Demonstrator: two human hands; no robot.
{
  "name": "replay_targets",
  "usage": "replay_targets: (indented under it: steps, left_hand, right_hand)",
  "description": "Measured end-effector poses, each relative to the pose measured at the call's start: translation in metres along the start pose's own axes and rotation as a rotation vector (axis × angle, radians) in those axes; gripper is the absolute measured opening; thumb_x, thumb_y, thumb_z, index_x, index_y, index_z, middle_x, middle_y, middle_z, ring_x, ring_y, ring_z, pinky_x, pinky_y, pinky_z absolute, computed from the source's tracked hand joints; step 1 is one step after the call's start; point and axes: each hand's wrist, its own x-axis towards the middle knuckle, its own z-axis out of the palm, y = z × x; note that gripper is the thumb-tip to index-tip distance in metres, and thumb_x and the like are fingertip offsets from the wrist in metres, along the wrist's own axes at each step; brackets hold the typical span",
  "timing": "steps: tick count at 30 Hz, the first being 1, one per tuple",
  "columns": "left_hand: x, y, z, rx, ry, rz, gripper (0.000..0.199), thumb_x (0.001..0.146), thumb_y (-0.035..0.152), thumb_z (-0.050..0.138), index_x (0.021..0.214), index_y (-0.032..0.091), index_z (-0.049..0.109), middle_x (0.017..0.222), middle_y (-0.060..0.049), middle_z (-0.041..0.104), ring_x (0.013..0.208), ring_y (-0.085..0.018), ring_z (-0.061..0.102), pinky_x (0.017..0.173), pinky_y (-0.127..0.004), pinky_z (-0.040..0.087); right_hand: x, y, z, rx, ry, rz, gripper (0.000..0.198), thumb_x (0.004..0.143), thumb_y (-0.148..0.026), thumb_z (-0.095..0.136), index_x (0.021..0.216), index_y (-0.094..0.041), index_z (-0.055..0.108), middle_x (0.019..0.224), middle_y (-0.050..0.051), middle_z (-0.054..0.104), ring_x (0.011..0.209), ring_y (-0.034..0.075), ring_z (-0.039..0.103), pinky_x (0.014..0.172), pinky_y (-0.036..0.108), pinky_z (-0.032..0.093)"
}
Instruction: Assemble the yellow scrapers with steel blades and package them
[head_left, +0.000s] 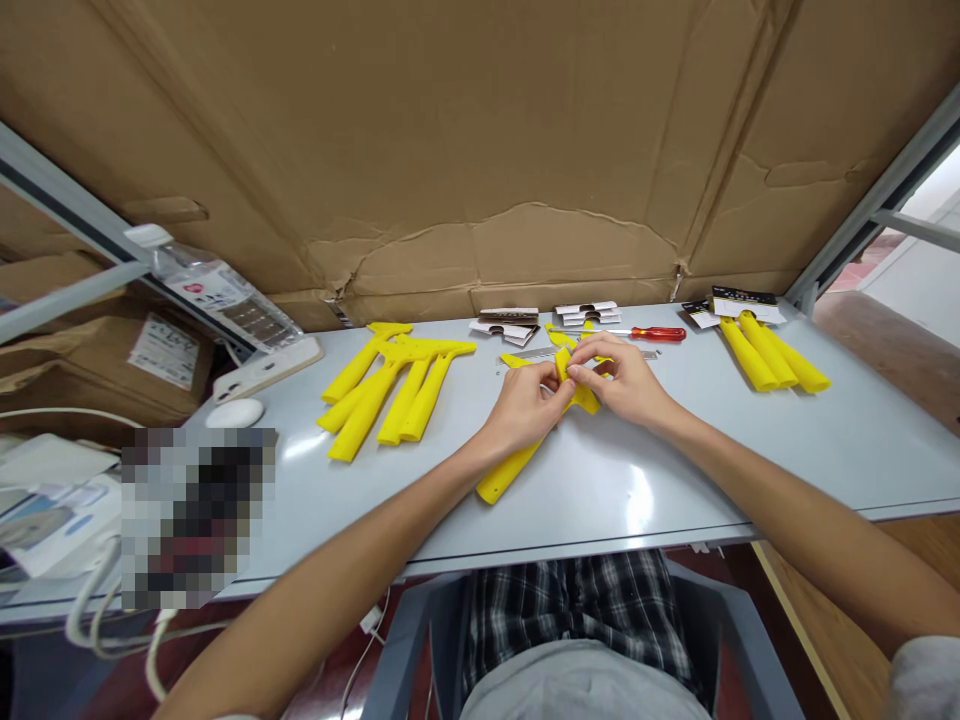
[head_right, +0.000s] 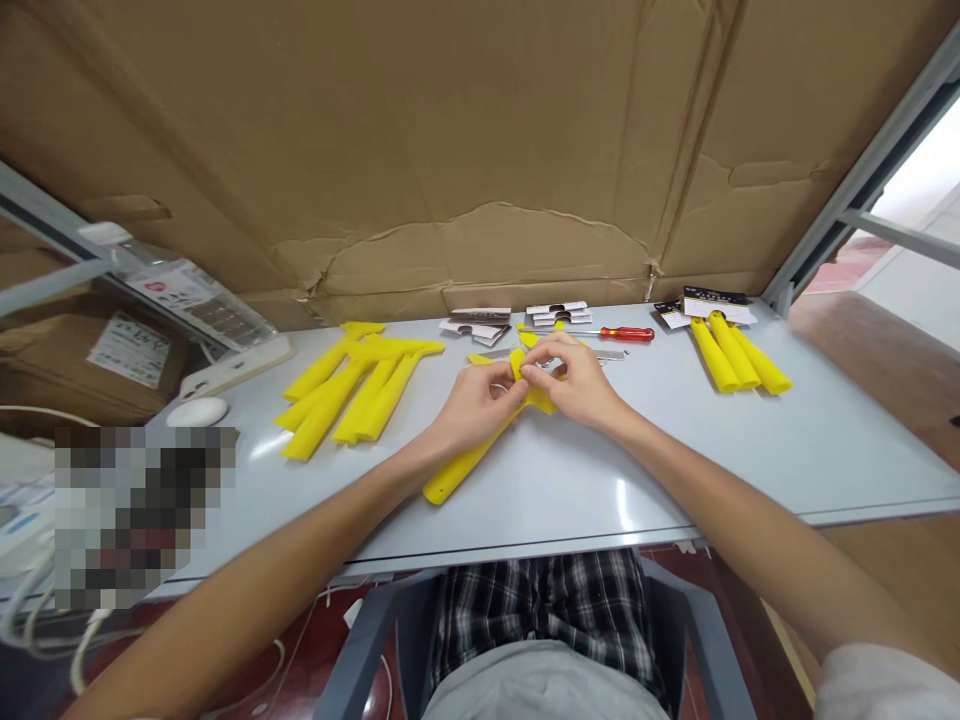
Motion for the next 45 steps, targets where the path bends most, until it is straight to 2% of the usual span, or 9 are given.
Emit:
replay_targets:
  steps: [7, 13, 16, 19, 24, 29, 32, 38, 45]
  left_hand:
    - [-0.002, 0.005, -0.001, 0.007, -0.004, -0.005, 0.031, 0.094, 0.043, 0.058, 0.075, 0.019, 0.064, 0.076, -0.003, 0.071, 0.062, -0.016, 0.064, 0.059, -0.027, 0.049]
    - [-0.002, 0.006, -0.001, -0.008, -0.016, -0.024, 0.030, 0.095, 0.043, 0.058, 0.077, 0.019, 0.065, 0.077, -0.003, 0.071, 0.060, -0.016, 0.063, 0.058, -0.027, 0.048]
    - [-0.003, 0.007, -0.001, 0.022, -0.004, 0.001, 0.029, 0.095, 0.040, 0.058, 0.075, 0.019, 0.064, 0.075, -0.003, 0.071, 0.065, -0.017, 0.065, 0.061, -0.027, 0.049]
    - [-0.004, 0.010, -0.001, 0.067, 0.013, 0.043, 0.027, 0.094, 0.037, 0.058, 0.075, 0.019, 0.064, 0.076, -0.003, 0.072, 0.069, -0.017, 0.065, 0.065, -0.028, 0.048]
    - [-0.005, 0.012, -0.002, 0.066, 0.002, 0.037, 0.025, 0.093, 0.036, 0.059, 0.077, 0.019, 0.066, 0.077, -0.003, 0.072, 0.067, -0.017, 0.064, 0.063, -0.029, 0.047]
    - [-0.004, 0.009, -0.003, 0.008, -0.010, 0.010, 0.026, 0.094, 0.039, 0.059, 0.080, 0.019, 0.067, 0.078, -0.004, 0.073, 0.064, -0.017, 0.065, 0.062, -0.029, 0.049]
    - [-0.004, 0.008, -0.002, -0.013, -0.018, 0.003, 0.027, 0.094, 0.040, 0.060, 0.078, 0.020, 0.065, 0.076, -0.003, 0.073, 0.063, -0.017, 0.065, 0.061, -0.029, 0.049]
    - [-0.004, 0.007, -0.001, 0.012, -0.008, 0.014, 0.028, 0.093, 0.041, 0.061, 0.075, 0.020, 0.063, 0.077, -0.004, 0.073, 0.064, -0.018, 0.066, 0.060, -0.029, 0.050]
    - [-0.004, 0.007, -0.001, -0.010, -0.025, -0.014, 0.029, 0.093, 0.040, 0.061, 0.072, 0.020, 0.059, 0.072, -0.003, 0.071, 0.062, -0.018, 0.066, 0.057, -0.028, 0.049]
  right_hand:
    - [-0.002, -0.004, -0.001, -0.079, 0.002, -0.086, 0.018, 0.090, -0.037, 0.070, 0.094, -0.021, 0.077, 0.113, 0.010, 0.066, 0.107, 0.021, 0.063, 0.080, 0.034, 0.055]
    - [-0.003, -0.008, -0.003, -0.108, -0.006, -0.108, 0.016, 0.091, -0.036, 0.069, 0.092, -0.022, 0.078, 0.116, 0.009, 0.068, 0.110, 0.022, 0.064, 0.084, 0.038, 0.054]
    - [-0.002, -0.009, -0.003, -0.106, -0.001, -0.103, 0.015, 0.090, -0.035, 0.070, 0.092, -0.022, 0.077, 0.116, 0.009, 0.069, 0.111, 0.022, 0.064, 0.083, 0.037, 0.054]
    - [-0.001, -0.009, -0.003, -0.012, 0.013, -0.015, 0.015, 0.085, -0.033, 0.074, 0.095, -0.021, 0.075, 0.113, 0.007, 0.070, 0.110, 0.021, 0.064, 0.081, 0.034, 0.054]
    - [0.002, -0.008, -0.004, 0.255, -0.033, 0.197, 0.032, 0.074, -0.038, 0.085, 0.092, -0.017, 0.069, 0.100, 0.005, 0.071, 0.094, 0.017, 0.067, 0.080, 0.031, 0.054]
    - [0.003, -0.007, -0.004, 0.423, -0.065, 0.260, 0.036, 0.077, -0.045, 0.083, 0.095, -0.017, 0.068, 0.101, 0.006, 0.072, 0.090, 0.014, 0.067, 0.084, 0.031, 0.055]
    - [0.003, -0.006, -0.004, 0.454, -0.056, 0.286, 0.040, 0.074, -0.042, 0.085, 0.100, -0.018, 0.066, 0.102, 0.005, 0.073, 0.087, 0.013, 0.067, 0.080, 0.029, 0.054]
    - [0.003, -0.008, -0.003, 0.435, -0.083, 0.365, 0.052, 0.069, -0.041, 0.088, 0.107, -0.020, 0.061, 0.090, 0.003, 0.073, 0.075, 0.014, 0.066, 0.076, 0.031, 0.054]
    - [0.003, -0.009, -0.002, 0.407, -0.065, 0.361, 0.055, 0.064, -0.037, 0.090, 0.107, -0.019, 0.061, 0.088, 0.002, 0.073, 0.079, 0.015, 0.068, 0.078, 0.031, 0.055]
